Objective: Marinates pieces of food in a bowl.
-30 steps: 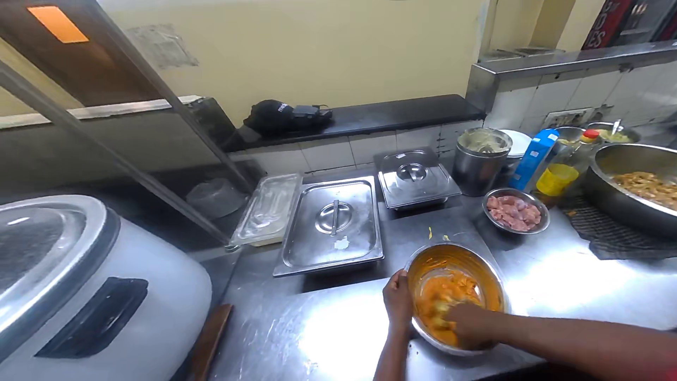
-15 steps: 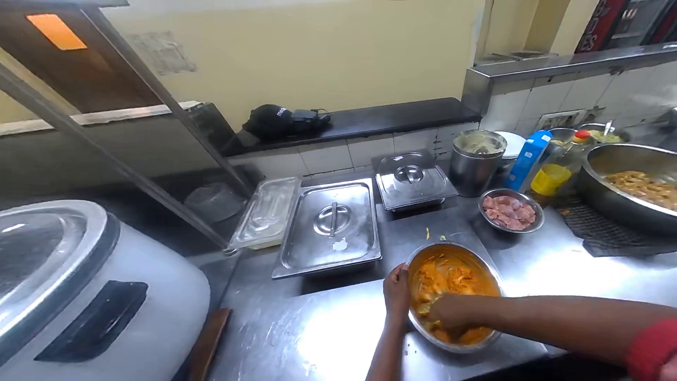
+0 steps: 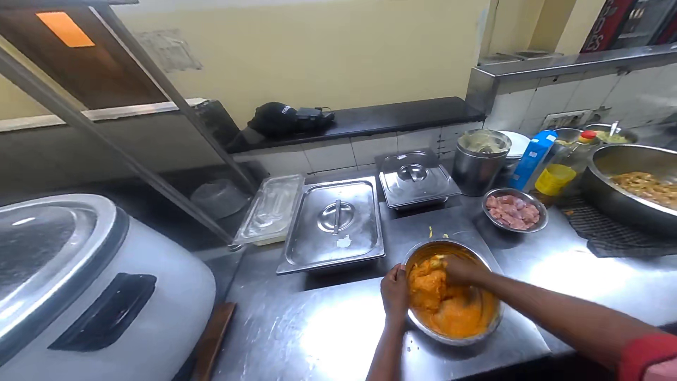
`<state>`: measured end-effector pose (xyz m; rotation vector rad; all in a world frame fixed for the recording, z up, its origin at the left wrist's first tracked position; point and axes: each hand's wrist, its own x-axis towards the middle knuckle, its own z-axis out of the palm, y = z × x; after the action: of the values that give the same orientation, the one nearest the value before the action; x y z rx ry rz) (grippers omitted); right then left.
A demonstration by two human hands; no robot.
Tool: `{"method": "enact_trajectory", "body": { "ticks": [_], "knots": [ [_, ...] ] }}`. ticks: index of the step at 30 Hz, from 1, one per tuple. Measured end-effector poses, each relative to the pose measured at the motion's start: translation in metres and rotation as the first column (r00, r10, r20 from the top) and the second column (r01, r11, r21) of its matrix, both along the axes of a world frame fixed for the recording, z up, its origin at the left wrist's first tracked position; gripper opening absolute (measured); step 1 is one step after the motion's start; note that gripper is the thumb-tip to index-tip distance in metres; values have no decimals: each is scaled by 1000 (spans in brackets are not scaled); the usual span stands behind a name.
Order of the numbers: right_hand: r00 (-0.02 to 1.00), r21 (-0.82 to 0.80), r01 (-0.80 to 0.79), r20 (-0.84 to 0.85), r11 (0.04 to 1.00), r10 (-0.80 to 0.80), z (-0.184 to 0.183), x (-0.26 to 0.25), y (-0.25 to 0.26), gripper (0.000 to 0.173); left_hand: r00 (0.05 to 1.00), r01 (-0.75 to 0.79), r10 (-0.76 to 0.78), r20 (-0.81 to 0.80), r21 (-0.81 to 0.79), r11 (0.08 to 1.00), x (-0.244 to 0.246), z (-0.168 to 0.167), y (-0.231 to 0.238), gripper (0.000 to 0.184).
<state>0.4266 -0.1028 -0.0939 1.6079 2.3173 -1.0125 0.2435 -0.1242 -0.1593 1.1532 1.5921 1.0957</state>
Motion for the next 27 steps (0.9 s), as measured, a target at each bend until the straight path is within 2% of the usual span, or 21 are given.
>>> {"method": "enact_trajectory", "body": {
  "ticks": [2, 4, 5, 7, 9, 12, 14, 16, 18, 19, 21, 23, 24, 25, 27],
  "knots": [
    [994, 142, 62, -95, 988, -49, 17, 12, 5, 24, 998, -20, 19, 56, 18, 1000, 2, -1, -1, 28],
    [986, 245, 108, -147, 964, -73, 18, 9, -13, 18, 990, -60, 55, 132, 30, 998, 4, -5, -4, 26],
    [989, 199, 88, -131, 976, -62, 10, 4, -24, 22, 985, -71, 66, 159, 28, 997, 4, -6, -5, 27],
    [998, -19, 38, -45, 999, -38, -12, 2, -39, 33, 979, -76, 73, 190, 9, 997, 3, -7, -7, 27],
    [998, -123, 53, 34, 991, -49, -4, 14, -26, 33, 976, -85, 83, 199, 2, 996, 4, -6, -7, 28],
    [971, 17, 240, -10, 971, -240, 12, 22, 9, 21, 971, -86, 84, 223, -3, 996, 3, -7, -9, 29],
    [963, 72, 270, -26, 960, -269, -9, -1, 26, 29, 962, -57, 57, 266, -10, 998, 4, -5, -6, 30],
    [988, 17, 155, -24, 988, -154, -22, -41, 11, 39, 951, -49, 62, 304, -50, 998, 5, -5, -6, 32],
    [994, -35, -80, 70, 996, 83, -9, -61, -24, 38, 942, -40, 58, 332, -58, 997, 4, -5, -2, 34],
    [965, -73, -232, 111, 970, 239, -4, -59, -44, 36, 947, -31, 44, 318, -47, 998, 1, -7, -2, 32],
    [843, -104, -511, 133, 853, 521, -2, -40, -62, 31, 965, -3, 3, 261, -3, 1000, 0, -8, 2, 26],
    [760, -78, -629, 152, 774, 632, -13, -31, -43, 30, 975, 62, -59, 216, -7, 998, 0, -6, 5, 26],
    [779, -64, -604, 165, 795, 605, -17, -30, -26, 30, 976, 98, -93, 197, -16, 995, 0, -5, 6, 27],
    [839, -40, -519, 167, 854, 518, -19, -26, -7, 30, 979, 125, -122, 166, -8, 992, -2, -4, 7, 28],
    [951, -22, -259, 167, 966, 259, -18, 1, 15, 36, 990, 109, -110, 93, 25, 994, -5, -2, 5, 28]
  ]
}}
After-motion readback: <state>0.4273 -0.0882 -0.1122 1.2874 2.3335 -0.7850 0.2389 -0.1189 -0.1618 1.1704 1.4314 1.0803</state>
